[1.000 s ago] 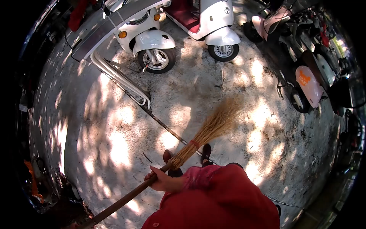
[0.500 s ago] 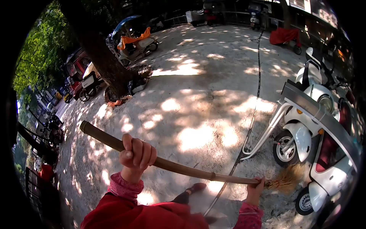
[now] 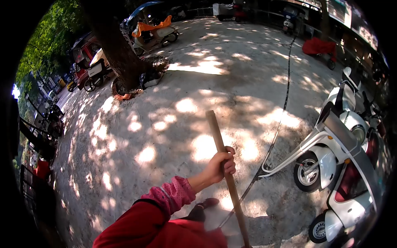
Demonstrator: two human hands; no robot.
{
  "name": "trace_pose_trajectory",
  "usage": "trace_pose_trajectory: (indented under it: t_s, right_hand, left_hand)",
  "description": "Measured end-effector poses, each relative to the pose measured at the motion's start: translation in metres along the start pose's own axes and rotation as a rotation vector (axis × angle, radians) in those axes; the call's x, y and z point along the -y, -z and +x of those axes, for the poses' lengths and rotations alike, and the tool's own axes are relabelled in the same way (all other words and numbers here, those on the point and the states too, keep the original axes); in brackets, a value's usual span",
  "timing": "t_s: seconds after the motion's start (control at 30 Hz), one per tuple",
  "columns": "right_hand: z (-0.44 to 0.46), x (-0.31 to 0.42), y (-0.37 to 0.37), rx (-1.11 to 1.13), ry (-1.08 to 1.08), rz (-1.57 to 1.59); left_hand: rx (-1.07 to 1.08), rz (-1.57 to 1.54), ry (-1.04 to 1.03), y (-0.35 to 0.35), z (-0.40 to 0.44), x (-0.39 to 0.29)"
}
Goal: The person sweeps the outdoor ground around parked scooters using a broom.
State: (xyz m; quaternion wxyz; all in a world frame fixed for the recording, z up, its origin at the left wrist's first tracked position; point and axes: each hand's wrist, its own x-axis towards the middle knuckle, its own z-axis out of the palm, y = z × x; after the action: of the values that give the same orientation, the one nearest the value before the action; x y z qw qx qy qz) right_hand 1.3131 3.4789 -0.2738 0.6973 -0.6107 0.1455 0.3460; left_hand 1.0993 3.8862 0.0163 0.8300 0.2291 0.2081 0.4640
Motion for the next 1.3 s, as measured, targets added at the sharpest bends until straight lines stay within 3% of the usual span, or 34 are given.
trace_pose_trajectory:
  t_s: [0.07, 0.1, 0.13, 0.2, 0.27, 0.33, 0.47, 0.53, 0.57, 0.63, 0.67, 0.7, 0.73, 0.77, 0.83, 0.87, 0.9, 0.97, 1.07, 1.13, 1.17, 1.2, 1.23, 1.27, 1.3]
  right_hand:
    - [-0.038, 0.009, -0.030, 0.024, -0.683, 1.146]
    - [-0.003, -0.033, 0.000, 0.206, -0.565, 1.012]
    - [-0.010, -0.030, -0.013, 0.192, -0.561, 1.016]
    - [-0.032, 0.003, -0.100, -0.125, -0.413, 0.879]
    - [-0.034, 0.014, -0.157, 0.018, -0.600, 0.971]
    - [-0.025, 0.015, -0.201, 0.409, -0.533, 0.930]
    - [-0.044, 0.059, -0.269, 0.572, -0.597, 0.946]
    - [-0.042, 0.058, -0.261, 0.609, -0.530, 0.998]
    - [-0.043, 0.052, -0.247, 0.654, -0.482, 1.007]
    - [-0.057, 0.045, -0.202, 0.638, -0.559, 1.169]
    - [-0.066, 0.039, -0.173, 0.524, -0.554, 1.250]
    - [-0.082, 0.044, -0.151, 0.424, -0.458, 1.281]
    - [-0.097, 0.048, -0.121, 0.338, -0.390, 1.296]
    - [-0.107, 0.044, -0.085, 0.236, -0.282, 1.358]
    - [-0.120, 0.035, -0.039, 0.133, -0.280, 1.227]
    - [-0.133, 0.040, -0.024, 0.023, -0.303, 1.377]
    - [-0.140, 0.042, -0.006, -0.076, -0.305, 1.392]
    - [-0.152, 0.038, 0.019, -0.182, -0.306, 1.417]
    - [-0.157, 0.035, 0.039, -0.299, -0.336, 1.480]
    - [-0.152, 0.056, 0.030, -0.211, -0.411, 1.542]
    - [-0.143, 0.075, 0.017, -0.162, -0.398, 1.470]
    - [-0.130, 0.087, 0.004, -0.089, -0.398, 1.484]
    - [-0.120, 0.109, -0.015, 0.041, -0.437, 1.537]
    - [-0.110, 0.136, -0.038, 0.075, -0.526, 1.547]
    - [-0.099, 0.152, -0.063, 0.199, -0.483, 1.520]
  left_hand:
    - [-0.085, -0.017, -0.010, 0.033, -0.004, -0.030]
    - [-0.128, 0.010, -0.031, 0.040, -0.013, -0.052]
    - [-0.169, 0.016, -0.070, 0.050, -0.021, -0.073]
    - [-0.141, 0.009, -0.235, 0.064, -0.040, -0.119]
    - [-0.189, 0.002, -0.432, 0.050, -0.061, -0.159]
    - [0.015, -0.007, -0.605, 0.031, -0.081, -0.187]
    - [0.704, 0.312, -0.873, -0.056, -0.105, -0.208]
    - [0.919, 0.523, -0.925, -0.104, -0.104, -0.208]
    - [0.897, 0.413, -0.930, -0.127, -0.098, -0.193]
    - [0.962, 0.293, -0.723, -0.148, -0.079, -0.166]
    - [0.960, 0.187, -0.588, -0.153, -0.073, -0.150]
    - [0.780, 0.156, -0.768, -0.158, -0.072, -0.121]
    - [0.816, 0.069, -0.587, -0.155, -0.066, -0.086]
    - [0.817, 0.096, -0.434, -0.148, -0.063, -0.061]
    - [0.819, 0.234, -0.244, -0.141, -0.068, -0.035]
    - [0.821, 0.326, -0.200, -0.144, -0.064, -0.028]
    - [1.156, 0.309, -0.015, -0.146, -0.049, -0.006]
    - [0.800, 0.569, 0.004, -0.111, -0.051, 0.006]
    - [0.596, 0.568, 0.097, -0.092, -0.046, 0.013]
    - [0.666, 0.451, 0.143, -0.108, -0.047, -0.004]
    - [0.583, 0.468, 0.046, -0.121, -0.052, -0.015]
    - [0.645, 0.472, -0.059, -0.132, -0.054, -0.029]
    - [0.287, 0.579, -0.397, -0.149, -0.060, -0.044]
    - [0.307, 0.377, -0.519, -0.204, -0.086, -0.028]
    - [0.483, 0.252, -0.562, -0.217, -0.087, -0.053]
